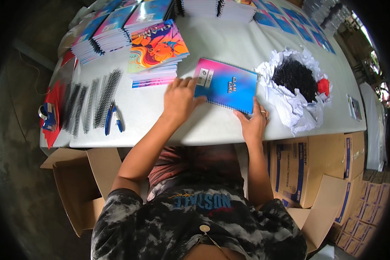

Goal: The person assembles spiral-bound notebooks by inserting metal coils into pre-punched holes and securing them with pliers. They handle stacks of notebook covers and pages, align the coils, and crimp the ends to complete each unit.

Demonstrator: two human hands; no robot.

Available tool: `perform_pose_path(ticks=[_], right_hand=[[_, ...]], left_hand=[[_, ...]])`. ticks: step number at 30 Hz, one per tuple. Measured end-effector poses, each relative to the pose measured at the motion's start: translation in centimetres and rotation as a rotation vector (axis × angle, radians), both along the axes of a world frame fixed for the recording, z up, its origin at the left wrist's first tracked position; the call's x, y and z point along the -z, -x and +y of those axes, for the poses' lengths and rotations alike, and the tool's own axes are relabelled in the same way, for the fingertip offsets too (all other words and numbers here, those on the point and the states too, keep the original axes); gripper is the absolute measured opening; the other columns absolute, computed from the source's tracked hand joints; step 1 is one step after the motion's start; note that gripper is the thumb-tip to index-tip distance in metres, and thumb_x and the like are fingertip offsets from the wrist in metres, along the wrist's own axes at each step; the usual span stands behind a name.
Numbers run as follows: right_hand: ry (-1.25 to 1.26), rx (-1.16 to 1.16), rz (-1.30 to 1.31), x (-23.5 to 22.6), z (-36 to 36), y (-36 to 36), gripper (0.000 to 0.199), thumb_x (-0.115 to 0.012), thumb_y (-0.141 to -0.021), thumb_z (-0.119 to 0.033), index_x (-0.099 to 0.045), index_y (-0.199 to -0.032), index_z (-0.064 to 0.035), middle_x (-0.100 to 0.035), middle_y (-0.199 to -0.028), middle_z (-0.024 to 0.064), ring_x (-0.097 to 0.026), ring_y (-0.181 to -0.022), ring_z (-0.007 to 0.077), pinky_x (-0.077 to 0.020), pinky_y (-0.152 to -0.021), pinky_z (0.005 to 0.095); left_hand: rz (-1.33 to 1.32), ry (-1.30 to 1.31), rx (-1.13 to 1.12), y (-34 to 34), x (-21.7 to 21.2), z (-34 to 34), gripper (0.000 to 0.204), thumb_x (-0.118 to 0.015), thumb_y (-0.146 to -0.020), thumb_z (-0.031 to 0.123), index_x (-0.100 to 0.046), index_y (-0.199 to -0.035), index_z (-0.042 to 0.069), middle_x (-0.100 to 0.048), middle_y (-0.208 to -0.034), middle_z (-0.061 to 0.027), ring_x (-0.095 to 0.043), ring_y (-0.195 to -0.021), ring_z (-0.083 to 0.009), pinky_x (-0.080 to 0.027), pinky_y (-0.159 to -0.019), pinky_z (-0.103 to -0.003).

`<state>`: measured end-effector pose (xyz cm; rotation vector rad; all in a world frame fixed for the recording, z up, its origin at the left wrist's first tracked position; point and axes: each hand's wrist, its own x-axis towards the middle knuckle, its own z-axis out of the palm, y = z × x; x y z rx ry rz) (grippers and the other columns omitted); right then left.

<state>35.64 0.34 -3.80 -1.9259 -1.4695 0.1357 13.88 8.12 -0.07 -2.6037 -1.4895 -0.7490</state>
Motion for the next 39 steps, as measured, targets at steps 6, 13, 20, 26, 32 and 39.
perform_pose_path(ticks=[6, 13, 20, 26, 32, 39], right_hand=[[-0.412, -0.088, 0.258, -1.4, -1.1, 2.8, 0.062, -0.073, -0.073, -0.017, -0.045, -0.125, 0.0016, -0.048, -0.123, 0.0195, -0.042, -0.115, 0.0311, -0.0324, -0.097, 0.0422], [-0.162, -0.293, 1.722, -3.7, -1.6, 9.7, 0.04, -0.062, -0.085, -0.011, -0.047, -0.121, -0.001, -0.056, -0.115, 0.0098, -0.055, -0.103, 0.0178, -0.0427, -0.09, 0.0324], [-0.145, -0.803, 1.022, -5.5, -0.5, 3.9, 0.022, -0.064, -0.081, -0.002, -0.061, -0.102, 0.0042, -0.063, -0.099, 0.0076, -0.057, -0.09, 0.0121, -0.0462, -0.08, 0.0269], [-0.065, -0.8, 0.98, -3.0, 0.7, 4.3, 0.035, -0.067, -0.08, -0.006, -0.055, -0.111, 0.0036, -0.061, -0.104, 0.009, -0.058, -0.095, 0.0168, -0.0448, -0.086, 0.0291], [-0.132, -0.986, 0.884, -4.0, 0.9, 5.4, 0.039, -0.066, -0.081, -0.005, -0.053, -0.116, 0.0035, -0.063, -0.102, 0.0101, -0.058, -0.095, 0.0157, -0.0457, -0.086, 0.0298], [-0.074, -0.865, 0.852, -4.1, 1.6, 4.5, 0.03, -0.065, -0.081, -0.005, -0.059, -0.109, 0.0034, -0.063, -0.101, 0.0077, -0.058, -0.091, 0.0131, -0.045, -0.085, 0.0262]], left_hand=[[0.247, -0.387, -0.295, 7.3, -2.6, 4.0, 0.051, -0.06, -0.077, 0.014, -0.047, -0.126, 0.01, -0.052, -0.123, -0.0108, -0.051, -0.107, -0.027, -0.041, -0.087, -0.036], [0.099, -0.107, 0.157, 2.6, -4.5, -11.0, 0.033, -0.065, -0.071, 0.013, -0.062, -0.102, 0.006, -0.063, -0.102, -0.0053, -0.063, -0.078, -0.0186, -0.049, -0.066, -0.032], [-0.935, 0.312, -0.005, 9.2, -4.1, -5.5, 0.064, -0.061, -0.075, 0.004, -0.033, -0.132, -0.001, -0.042, -0.13, -0.013, -0.039, -0.122, -0.0213, -0.029, -0.101, -0.034], [-0.017, 0.199, -0.284, 12.7, 0.1, -1.6, 0.03, -0.055, -0.08, 0.01, -0.056, -0.109, 0.006, -0.056, -0.111, -0.0138, -0.053, -0.102, -0.0304, -0.04, -0.084, -0.047], [0.098, 0.032, -0.796, 23.5, 1.7, 4.0, 0.025, -0.058, -0.081, 0.027, -0.062, -0.099, 0.009, -0.061, -0.099, -0.0118, -0.058, -0.09, -0.0308, -0.044, -0.078, -0.044], [0.134, 0.159, -0.853, 23.0, 0.5, 4.0, 0.036, -0.052, -0.085, 0.041, -0.061, -0.098, 0.01, -0.061, -0.096, -0.0116, -0.058, -0.093, -0.0324, -0.046, -0.077, -0.043]])
